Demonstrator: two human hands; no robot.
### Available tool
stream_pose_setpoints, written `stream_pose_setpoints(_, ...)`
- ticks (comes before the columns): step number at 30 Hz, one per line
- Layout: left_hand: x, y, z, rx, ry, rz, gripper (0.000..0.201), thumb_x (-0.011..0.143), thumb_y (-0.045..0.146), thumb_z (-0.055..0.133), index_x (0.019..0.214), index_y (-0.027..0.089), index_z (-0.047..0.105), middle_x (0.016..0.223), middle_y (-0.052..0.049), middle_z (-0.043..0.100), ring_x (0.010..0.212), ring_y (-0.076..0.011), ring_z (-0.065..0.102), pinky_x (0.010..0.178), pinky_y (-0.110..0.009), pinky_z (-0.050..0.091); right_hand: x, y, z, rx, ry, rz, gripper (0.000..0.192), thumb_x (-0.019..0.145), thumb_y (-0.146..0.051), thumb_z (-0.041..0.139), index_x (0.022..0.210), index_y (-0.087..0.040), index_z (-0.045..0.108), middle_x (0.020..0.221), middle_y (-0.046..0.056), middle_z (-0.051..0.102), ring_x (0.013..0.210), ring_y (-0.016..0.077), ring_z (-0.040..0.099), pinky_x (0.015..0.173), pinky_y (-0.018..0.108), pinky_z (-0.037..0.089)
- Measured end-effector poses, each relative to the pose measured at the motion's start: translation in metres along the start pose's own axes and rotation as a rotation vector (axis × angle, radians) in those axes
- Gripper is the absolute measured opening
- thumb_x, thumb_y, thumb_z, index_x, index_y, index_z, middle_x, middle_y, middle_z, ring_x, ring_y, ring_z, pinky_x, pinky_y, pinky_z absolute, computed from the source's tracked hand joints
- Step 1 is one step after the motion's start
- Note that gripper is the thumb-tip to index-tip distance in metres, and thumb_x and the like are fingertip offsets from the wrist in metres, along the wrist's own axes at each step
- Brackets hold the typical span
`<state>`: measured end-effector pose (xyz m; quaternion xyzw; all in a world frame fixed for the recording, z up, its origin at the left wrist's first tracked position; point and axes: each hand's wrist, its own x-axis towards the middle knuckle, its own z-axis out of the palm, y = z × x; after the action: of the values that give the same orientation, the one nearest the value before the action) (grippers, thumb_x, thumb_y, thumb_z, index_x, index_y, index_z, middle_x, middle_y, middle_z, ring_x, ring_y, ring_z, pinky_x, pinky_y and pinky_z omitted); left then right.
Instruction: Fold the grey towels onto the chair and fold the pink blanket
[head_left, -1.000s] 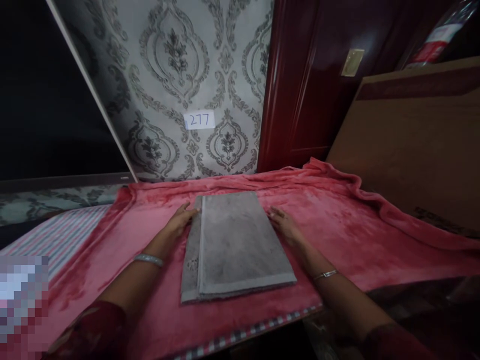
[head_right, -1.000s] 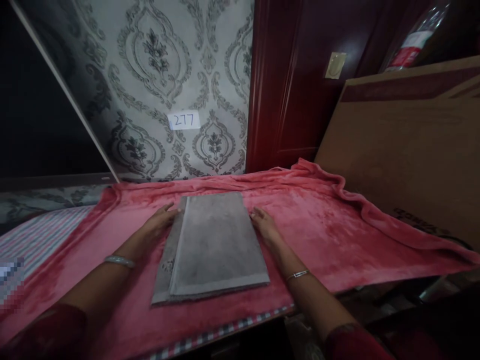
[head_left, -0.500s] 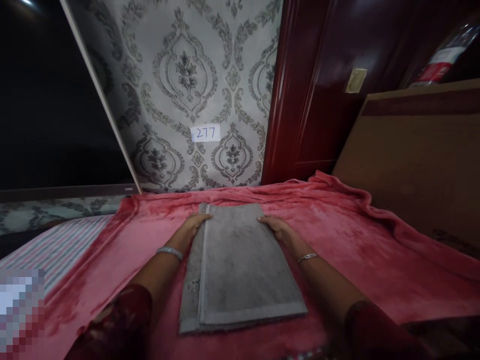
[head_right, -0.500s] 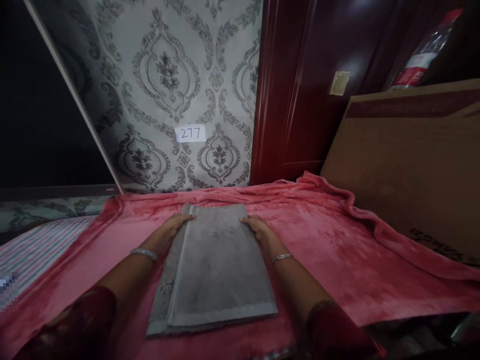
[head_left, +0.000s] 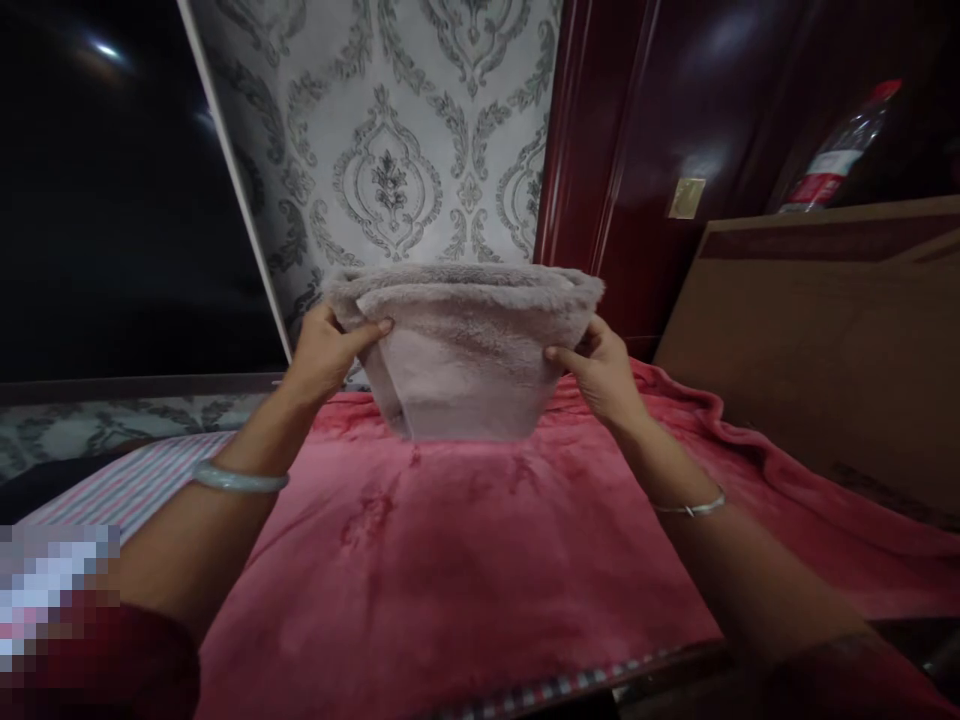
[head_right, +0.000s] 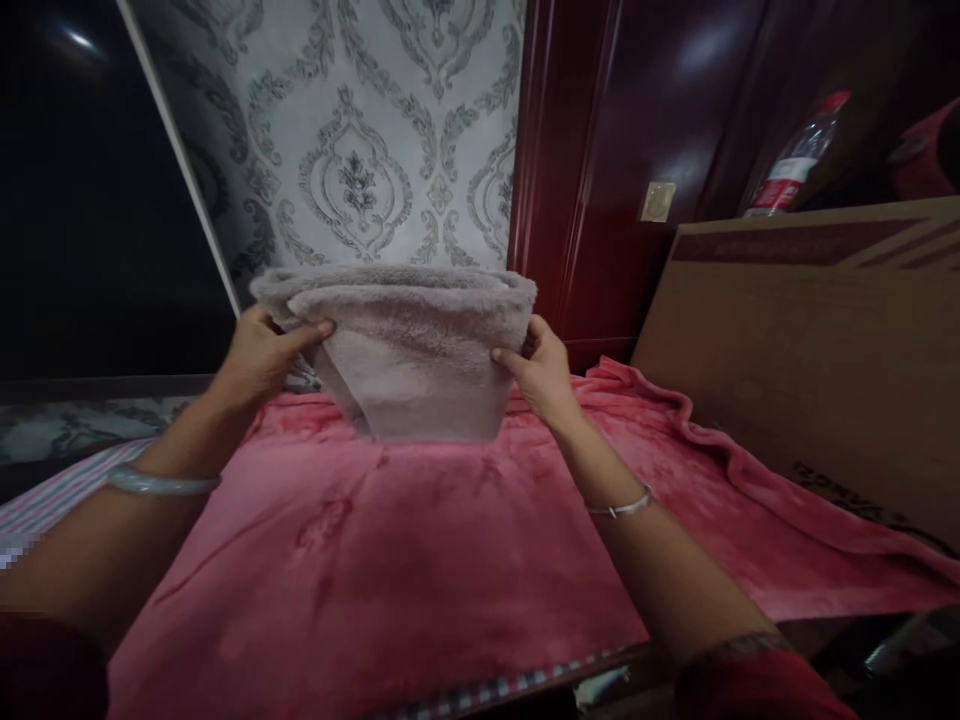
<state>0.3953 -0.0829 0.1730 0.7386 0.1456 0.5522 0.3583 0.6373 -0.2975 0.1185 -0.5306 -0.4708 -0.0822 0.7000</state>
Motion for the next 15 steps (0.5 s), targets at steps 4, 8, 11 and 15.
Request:
stream_pose_setpoints(4, -0.075, -0.004, -0.048, 0.114, -0.3, 0.178, 0.047, 0.066, 0.043, 0.08, 0.11, 0.03, 0.069, 0.109, -0.004, 0.074, 0.109, -0.0289, 0.068, 0.101, -0.048, 0.055, -0.091, -0.002, -0.025, -0.208, -0.122, -0.103, 0.034, 0.076, -0.035, 0.069, 0.109, -0.026, 0.066, 0.111, 0.007, 0.069, 0.108, 0.029, 0.064, 0.102, 0.052, 0.048)
stream_pose_setpoints(8, -0.178, -0.059, -0.095, 0.381, -0.905, 0.021, 0.04, 0.079, 0.035, 0.062, 0.117, 0.035, 0.074, 0.138, -0.006, 0.064, 0.128, -0.0273, 0.06, 0.109, -0.042, 0.05, -0.203, 0.032, -0.058, -0.27, -0.575, 0.104, 0.021, 0.086, -0.032, 0.059, 0.101, -0.037, 0.074, 0.113, 0.007, 0.073, 0.118, 0.0314, 0.064, 0.103, 0.052, 0.05)
stream_pose_setpoints(11, -0.211, -0.084, -0.106, 0.452, -0.988, -0.084, 0.042, 0.089, 0.032, 0.05, 0.124, 0.032, 0.071, 0.14, -0.007, 0.063, 0.127, -0.0255, 0.061, 0.106, -0.041, 0.052, -0.237, 0.046, -0.069, -0.26, -0.606, 0.153, 0.029, 0.094, -0.032, 0.05, 0.104, -0.034, 0.076, 0.112, 0.007, 0.075, 0.111, 0.0277, 0.069, 0.096, 0.047, 0.057)
stream_pose_setpoints(15, -0.195, -0.074, -0.068, 0.435, -0.793, 0.051, 0.038, 0.099, 0.038, 0.042, 0.122, 0.026, 0.071, 0.121, -0.006, 0.074, 0.112, -0.0218, 0.069, 0.1, -0.038, 0.055, -0.21, 0.04, -0.045, -0.366, -0.519, 0.089, 0.036, 0.101, -0.035, 0.044, 0.123, -0.026, 0.071, 0.119, 0.008, 0.073, 0.111, 0.024, 0.069, 0.1, 0.045, 0.055)
